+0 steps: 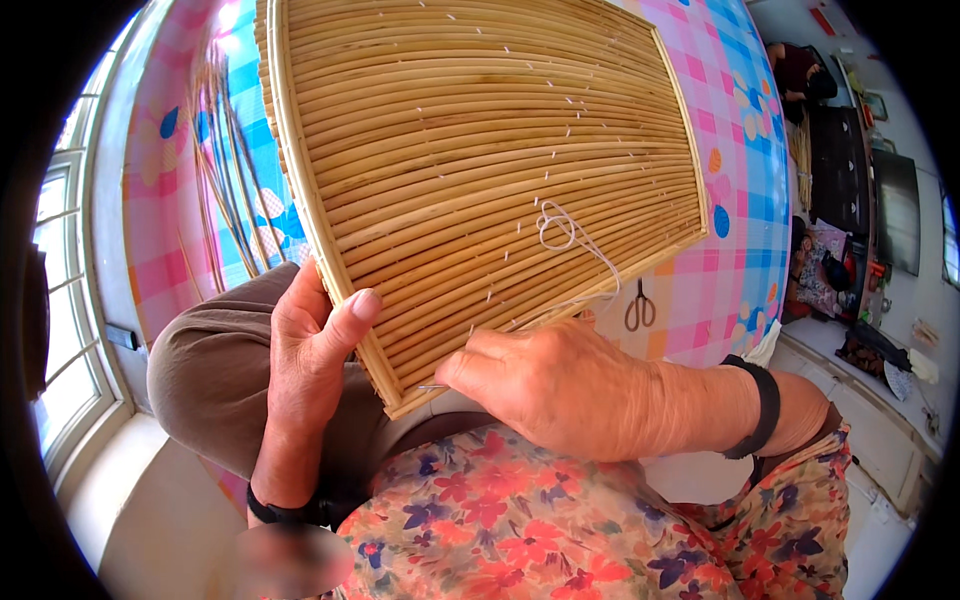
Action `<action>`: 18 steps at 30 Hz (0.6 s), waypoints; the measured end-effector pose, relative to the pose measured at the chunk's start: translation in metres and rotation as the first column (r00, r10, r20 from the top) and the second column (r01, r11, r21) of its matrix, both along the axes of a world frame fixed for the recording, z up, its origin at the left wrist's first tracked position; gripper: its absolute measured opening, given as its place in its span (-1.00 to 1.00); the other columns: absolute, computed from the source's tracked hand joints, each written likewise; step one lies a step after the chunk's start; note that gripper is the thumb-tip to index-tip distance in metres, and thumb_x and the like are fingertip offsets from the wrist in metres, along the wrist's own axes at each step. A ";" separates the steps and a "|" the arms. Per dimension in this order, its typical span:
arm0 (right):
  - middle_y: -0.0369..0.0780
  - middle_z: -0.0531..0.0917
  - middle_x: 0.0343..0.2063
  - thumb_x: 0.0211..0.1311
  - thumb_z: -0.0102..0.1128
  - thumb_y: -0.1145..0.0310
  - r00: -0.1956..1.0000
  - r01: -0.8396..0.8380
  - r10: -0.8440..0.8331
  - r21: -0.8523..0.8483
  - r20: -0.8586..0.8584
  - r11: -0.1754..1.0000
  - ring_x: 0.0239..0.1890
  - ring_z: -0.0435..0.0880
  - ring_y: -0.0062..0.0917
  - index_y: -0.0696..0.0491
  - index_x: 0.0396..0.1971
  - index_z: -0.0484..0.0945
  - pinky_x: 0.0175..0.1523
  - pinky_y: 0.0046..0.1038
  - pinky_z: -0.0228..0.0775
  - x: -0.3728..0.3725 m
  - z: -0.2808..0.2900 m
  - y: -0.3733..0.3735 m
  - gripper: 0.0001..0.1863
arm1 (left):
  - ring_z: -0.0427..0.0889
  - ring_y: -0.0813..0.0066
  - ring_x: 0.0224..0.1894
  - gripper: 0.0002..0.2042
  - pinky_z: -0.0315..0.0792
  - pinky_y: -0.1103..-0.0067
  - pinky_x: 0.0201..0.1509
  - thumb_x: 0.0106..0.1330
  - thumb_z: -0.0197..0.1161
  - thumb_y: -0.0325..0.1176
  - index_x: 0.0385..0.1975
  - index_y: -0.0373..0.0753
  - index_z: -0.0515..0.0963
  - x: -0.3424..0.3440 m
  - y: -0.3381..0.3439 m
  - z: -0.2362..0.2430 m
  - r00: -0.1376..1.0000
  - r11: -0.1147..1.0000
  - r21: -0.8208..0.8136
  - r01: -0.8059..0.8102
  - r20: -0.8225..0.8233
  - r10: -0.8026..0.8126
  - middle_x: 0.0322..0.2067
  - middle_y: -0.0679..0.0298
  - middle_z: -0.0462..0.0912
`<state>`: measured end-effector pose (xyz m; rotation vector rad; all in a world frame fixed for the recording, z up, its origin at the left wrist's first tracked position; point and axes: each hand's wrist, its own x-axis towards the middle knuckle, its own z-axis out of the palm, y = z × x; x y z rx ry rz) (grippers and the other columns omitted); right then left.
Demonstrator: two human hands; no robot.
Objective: The person weaves together thin wooden sticks with white thread to create a mat, tying off the edges of the sticks.
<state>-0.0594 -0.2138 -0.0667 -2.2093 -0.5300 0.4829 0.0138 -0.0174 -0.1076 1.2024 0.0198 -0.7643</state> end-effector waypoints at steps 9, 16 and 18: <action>-0.21 0.44 -0.60 -0.03 0.09 0.50 0.995 -0.044 0.047 -0.041 0.084 0.998 -0.54 0.57 -0.34 0.09 -0.38 0.45 -0.49 -0.40 0.44 0.003 0.006 0.000 -0.85 | 0.52 0.53 -0.09 -0.54 0.41 0.58 0.00 0.21 0.28 -0.30 0.02 -0.44 0.34 0.000 0.002 -0.001 0.999 1.000 0.023 0.019 0.028 -0.019 -0.12 0.17 0.55; -0.21 0.49 -0.58 -0.01 0.09 0.47 0.996 -0.068 0.071 -0.055 0.050 0.996 -0.50 0.59 -0.33 0.06 -0.29 0.50 -0.47 -0.39 0.45 0.003 0.007 -0.003 -0.79 | 0.53 0.54 -0.12 -0.54 0.43 0.59 -0.03 0.22 0.28 -0.29 0.01 -0.44 0.35 -0.001 0.002 -0.004 0.998 0.998 0.053 0.015 0.057 -0.018 -0.14 0.18 0.55; -0.21 0.50 -0.57 -0.01 0.08 0.47 0.996 -0.078 0.081 -0.061 0.045 0.995 -0.49 0.60 -0.33 0.05 -0.28 0.51 -0.46 -0.38 0.46 0.004 0.007 -0.004 -0.78 | 0.53 0.55 -0.12 -0.55 0.43 0.60 -0.03 0.22 0.28 -0.29 0.00 -0.44 0.35 -0.001 0.002 -0.004 0.998 0.998 0.058 0.019 0.060 -0.022 -0.15 0.18 0.55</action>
